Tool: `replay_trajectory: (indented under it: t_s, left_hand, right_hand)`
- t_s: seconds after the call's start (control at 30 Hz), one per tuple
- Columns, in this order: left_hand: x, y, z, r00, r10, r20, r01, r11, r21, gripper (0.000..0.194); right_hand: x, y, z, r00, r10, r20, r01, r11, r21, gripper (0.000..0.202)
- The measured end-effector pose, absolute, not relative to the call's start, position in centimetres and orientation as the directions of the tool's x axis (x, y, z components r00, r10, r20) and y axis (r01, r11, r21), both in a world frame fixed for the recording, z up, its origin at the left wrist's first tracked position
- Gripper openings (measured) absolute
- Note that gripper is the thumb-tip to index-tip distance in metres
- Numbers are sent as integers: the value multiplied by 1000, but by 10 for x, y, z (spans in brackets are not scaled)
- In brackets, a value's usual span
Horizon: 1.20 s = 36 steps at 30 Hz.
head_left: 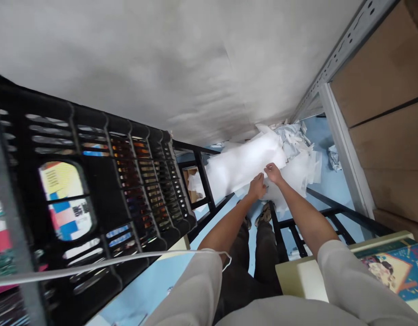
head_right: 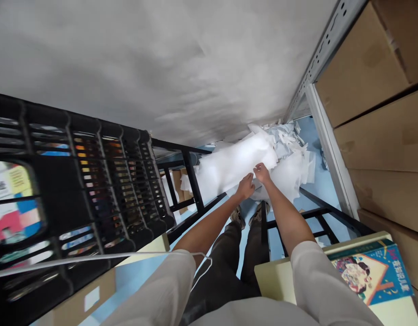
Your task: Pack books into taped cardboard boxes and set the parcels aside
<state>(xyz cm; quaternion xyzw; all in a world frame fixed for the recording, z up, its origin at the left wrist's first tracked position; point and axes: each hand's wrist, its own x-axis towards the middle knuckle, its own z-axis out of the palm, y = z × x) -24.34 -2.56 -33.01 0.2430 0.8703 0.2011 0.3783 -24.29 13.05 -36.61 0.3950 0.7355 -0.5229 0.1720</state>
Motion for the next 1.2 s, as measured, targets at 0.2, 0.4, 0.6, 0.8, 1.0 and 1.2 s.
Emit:
replay_trajectory:
  t_s: [0.2,0.4,0.6,0.8,1.0,1.2]
  left_hand:
    - [-228,-20,-310,-571,658,-490,308,725,616,76]
    - [-215,-25,-279,-614,667,-421,258,674,692,53]
    - [-212,-23,-214,-687,635,-354,238,657,715,51]
    - [-203,-18,-127,-603,753,-263,370,556,745,49]
    - [-171,-16,-42,-438,880,-184,527,417,740,45]
    - [-107,-11,14,-217,958,-189,696,287,658,54]
  right_hand:
    - [-238,136,-338,-644,492,-586,744,223,-630,16]
    - [-222,147,-293,-686,504,-524,714,332,-616,18]
    - [-198,163,-202,-673,611,-417,697,334,-635,24]
    - [-131,156,-94,-604,759,-242,621,259,-739,27]
    - [-20,124,-1,-459,877,-145,610,192,-769,36]
    - [105,78,50,-247,948,-200,663,15,-749,39]
